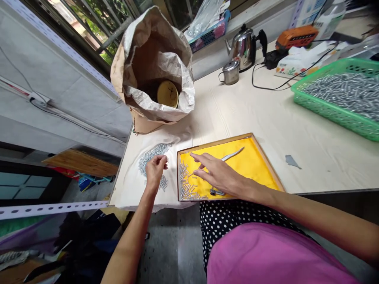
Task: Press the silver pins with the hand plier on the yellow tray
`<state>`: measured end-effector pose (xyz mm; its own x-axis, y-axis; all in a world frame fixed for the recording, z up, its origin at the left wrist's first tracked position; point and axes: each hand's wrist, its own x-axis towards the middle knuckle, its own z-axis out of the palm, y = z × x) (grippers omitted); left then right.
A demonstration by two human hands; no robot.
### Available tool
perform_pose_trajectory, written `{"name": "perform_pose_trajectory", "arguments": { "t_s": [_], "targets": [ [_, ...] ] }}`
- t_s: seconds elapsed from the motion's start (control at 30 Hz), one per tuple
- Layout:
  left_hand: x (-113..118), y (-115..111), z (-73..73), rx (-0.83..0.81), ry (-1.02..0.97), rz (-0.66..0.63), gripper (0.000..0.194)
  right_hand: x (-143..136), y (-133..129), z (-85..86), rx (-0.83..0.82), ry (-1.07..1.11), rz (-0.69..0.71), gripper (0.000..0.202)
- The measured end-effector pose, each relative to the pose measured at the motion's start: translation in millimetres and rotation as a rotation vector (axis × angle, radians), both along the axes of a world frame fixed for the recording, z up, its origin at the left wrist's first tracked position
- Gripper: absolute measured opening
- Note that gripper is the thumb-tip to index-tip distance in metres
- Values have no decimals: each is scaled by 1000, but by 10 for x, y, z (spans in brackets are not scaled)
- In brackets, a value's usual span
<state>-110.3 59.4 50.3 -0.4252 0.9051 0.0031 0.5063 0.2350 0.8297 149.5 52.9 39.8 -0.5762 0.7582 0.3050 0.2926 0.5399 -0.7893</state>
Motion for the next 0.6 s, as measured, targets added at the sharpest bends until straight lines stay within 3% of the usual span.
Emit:
{"name": "perform_pose_trajectory", "arguments": {
  "t_s": [0.1,0.2,0.27,0.37,0.47,0.6],
  "targets": [
    [-388,74,-66,-91,368,75,21,346,-162,-197,130,-56,-35,36],
    [-394,39,-77,-59,604,72,19,747,-314,-419,161,-210,-83,29],
    [-161,-68,-79,-64,525,-36,22,958,-378,-539,170,-321,-91,26],
    [368,-331,-126,-178,279,-280,25,1125,-377,-644,160,-430,-56,21],
    [815,-564,-261,-147,362,-470,18,1139,-283,-655,175,-496,-38,19],
    [996,-649,-447,-126,579,-575,15,1090,-135,-610,261,-582,-64,25]
  ]
}}
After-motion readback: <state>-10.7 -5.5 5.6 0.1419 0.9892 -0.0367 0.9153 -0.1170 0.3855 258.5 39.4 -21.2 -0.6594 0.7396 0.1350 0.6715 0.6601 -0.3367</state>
